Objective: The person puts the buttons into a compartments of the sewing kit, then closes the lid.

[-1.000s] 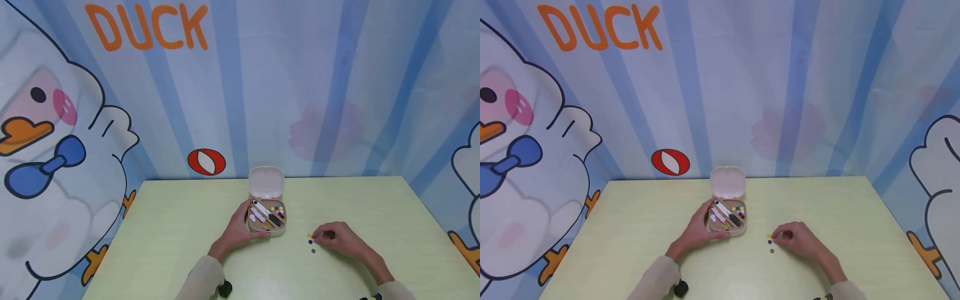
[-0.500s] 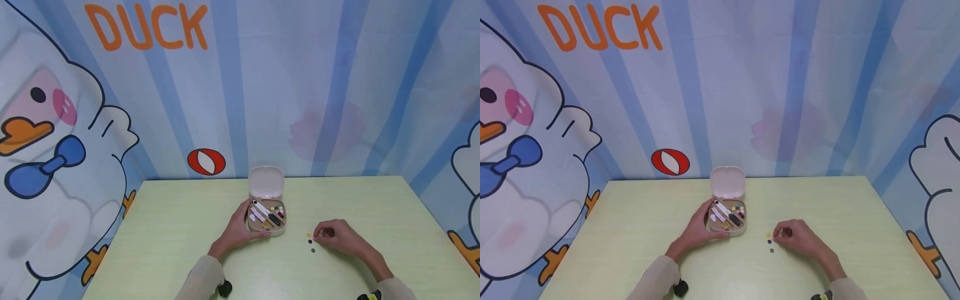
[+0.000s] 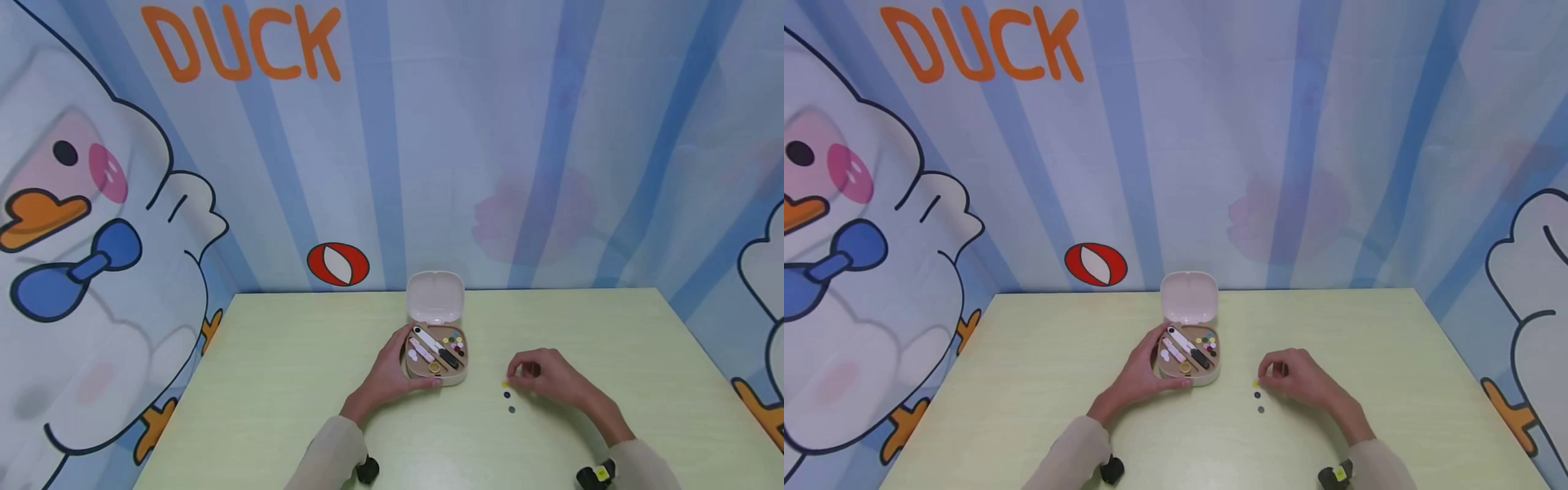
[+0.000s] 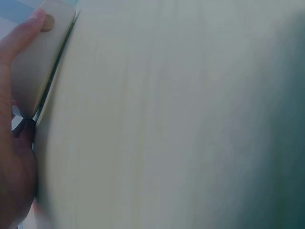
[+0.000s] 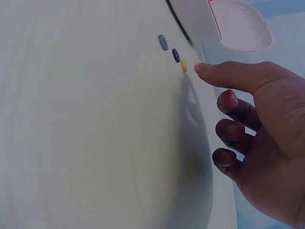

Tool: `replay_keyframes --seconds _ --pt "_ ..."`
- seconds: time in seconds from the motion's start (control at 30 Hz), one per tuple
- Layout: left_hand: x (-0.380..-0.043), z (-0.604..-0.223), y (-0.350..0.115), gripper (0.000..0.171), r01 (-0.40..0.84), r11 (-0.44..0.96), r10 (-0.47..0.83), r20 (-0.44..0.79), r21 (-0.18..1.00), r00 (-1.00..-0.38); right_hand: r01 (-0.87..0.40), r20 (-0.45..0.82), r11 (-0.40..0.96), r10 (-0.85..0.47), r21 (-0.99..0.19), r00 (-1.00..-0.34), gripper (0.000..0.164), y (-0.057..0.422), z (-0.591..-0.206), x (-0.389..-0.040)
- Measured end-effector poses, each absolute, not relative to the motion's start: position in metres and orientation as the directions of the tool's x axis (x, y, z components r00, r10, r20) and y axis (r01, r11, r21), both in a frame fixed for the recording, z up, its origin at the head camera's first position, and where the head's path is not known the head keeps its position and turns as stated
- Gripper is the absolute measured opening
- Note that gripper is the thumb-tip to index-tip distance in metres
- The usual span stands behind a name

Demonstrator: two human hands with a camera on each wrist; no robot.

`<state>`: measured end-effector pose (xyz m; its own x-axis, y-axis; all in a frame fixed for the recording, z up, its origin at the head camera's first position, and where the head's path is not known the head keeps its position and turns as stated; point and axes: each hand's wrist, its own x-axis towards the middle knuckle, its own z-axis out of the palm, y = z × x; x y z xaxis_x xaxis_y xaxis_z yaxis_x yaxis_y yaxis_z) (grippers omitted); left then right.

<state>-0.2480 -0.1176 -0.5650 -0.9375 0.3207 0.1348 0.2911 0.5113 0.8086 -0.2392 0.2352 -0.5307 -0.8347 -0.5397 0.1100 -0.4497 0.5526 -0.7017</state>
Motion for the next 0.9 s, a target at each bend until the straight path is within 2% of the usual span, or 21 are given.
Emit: replay_keyframes --seconds 0.53,0.9 --pt "-0.248 -0.566 -0.118 0.12 0.282 0.509 0.315 0.129 0.813 -0.94 -0.482 0.138 0.54 -0.555 -0.69 -0.82 0.003 0.201 -0.511 -0.269" --pt "-0.248 -0.565 -0.118 0.12 0.29 0.503 0.325 0.132 0.814 -0.936 -0.403 0.093 0.561 -0.499 -0.724 -0.862 0.005 0.175 -0.507 -0.285"
